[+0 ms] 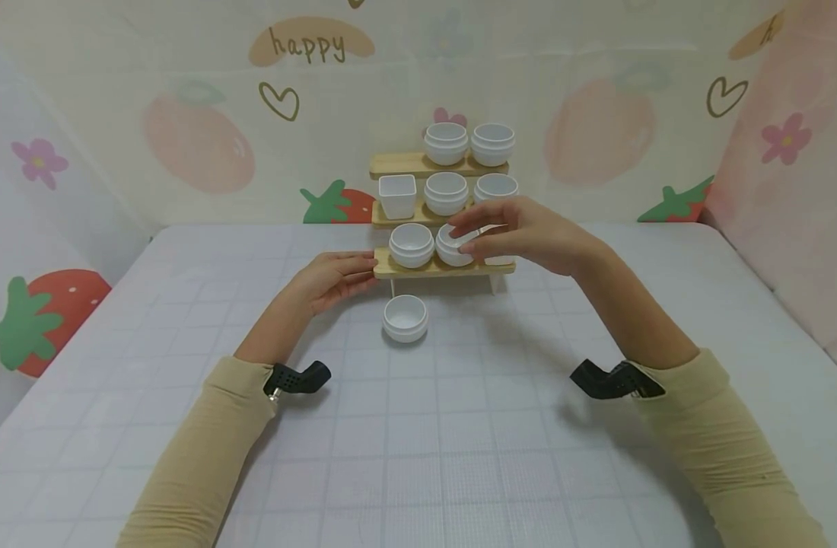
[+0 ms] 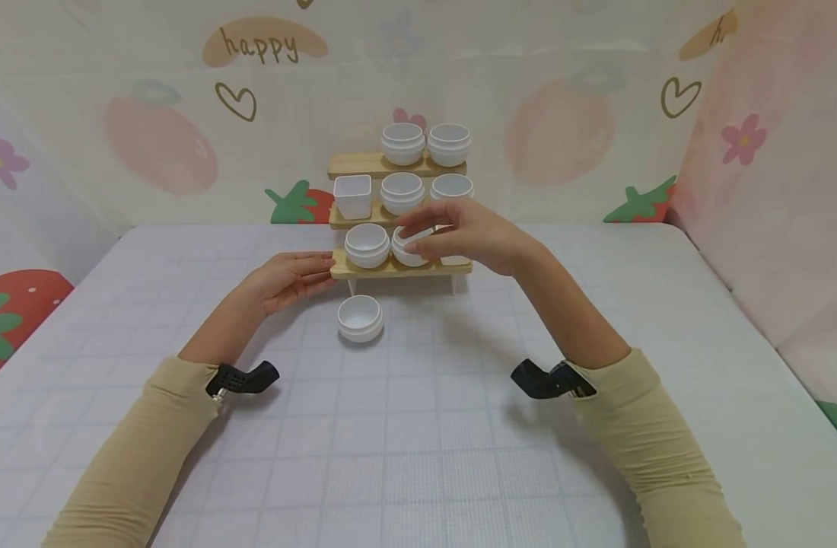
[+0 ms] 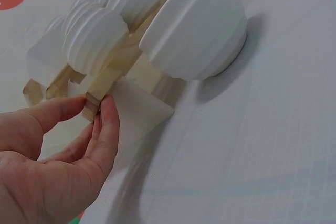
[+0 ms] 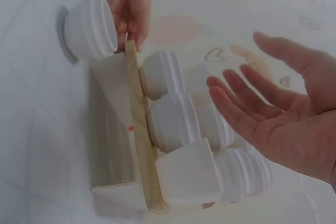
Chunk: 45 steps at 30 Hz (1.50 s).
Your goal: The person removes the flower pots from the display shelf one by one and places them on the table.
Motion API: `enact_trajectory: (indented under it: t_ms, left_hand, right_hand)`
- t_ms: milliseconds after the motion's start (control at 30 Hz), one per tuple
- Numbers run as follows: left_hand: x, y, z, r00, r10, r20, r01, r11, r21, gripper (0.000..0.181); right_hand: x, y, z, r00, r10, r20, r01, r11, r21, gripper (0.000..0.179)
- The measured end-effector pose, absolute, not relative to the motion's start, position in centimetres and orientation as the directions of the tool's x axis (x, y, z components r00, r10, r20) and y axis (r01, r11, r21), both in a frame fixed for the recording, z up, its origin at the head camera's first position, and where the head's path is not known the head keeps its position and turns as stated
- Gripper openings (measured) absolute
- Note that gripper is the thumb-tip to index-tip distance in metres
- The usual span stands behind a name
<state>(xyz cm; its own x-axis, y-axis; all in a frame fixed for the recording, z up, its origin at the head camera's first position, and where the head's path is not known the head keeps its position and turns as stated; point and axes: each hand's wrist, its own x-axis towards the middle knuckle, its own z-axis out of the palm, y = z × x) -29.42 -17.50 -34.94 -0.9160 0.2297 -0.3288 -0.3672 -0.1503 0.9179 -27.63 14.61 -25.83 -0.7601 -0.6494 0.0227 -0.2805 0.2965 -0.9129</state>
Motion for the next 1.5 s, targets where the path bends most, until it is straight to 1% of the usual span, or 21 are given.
enact_trajectory:
  t_ms: [233, 733, 867, 1233, 1500]
  left_hand:
    - [-29.4, -17.6, -34.8, -0.914, 0.232, -0.332, -0.368, -0.134, 0.920, 0.054]
    - [-29.4, -17.5, -34.9, -0.912, 0.228, -0.340, -0.375, -0.134, 0.917, 0.054]
    - [-29.4, -17.6, -34.9, -0.913, 0.234, -0.335, -0.373, -0.140, 0.917, 0.054]
    - [-29.4, -17.6, -34.7, -0.910, 0.233, -0.344, -0.382, -0.144, 0.913, 0.054]
    - [-29.4, -17.7, -34.8, -0.908, 0.229, -0.350, -0.387, -0.147, 0.910, 0.055]
  right_hand:
    - [-27.7, 14.7, -24.9, -0.769, -0.638, 0.041, -0.277, 0.275, -0.921, 0.044]
    - [-28.5, 14.5, -23.2, -0.817, -0.574, 0.049, -0.256, 0.286, -0.923, 0.047]
    - [-28.8, 14.2, -22.8, -0.837, -0.546, 0.051, -0.234, 0.272, -0.933, 0.047]
    - [-29.3, 13.5, -21.3, -0.896, -0.444, 0.006, -0.160, 0.311, -0.937, 0.048]
    - [-30.0, 13.3, -20.8, -0.927, -0.374, 0.017, -0.138, 0.301, -0.944, 0.049]
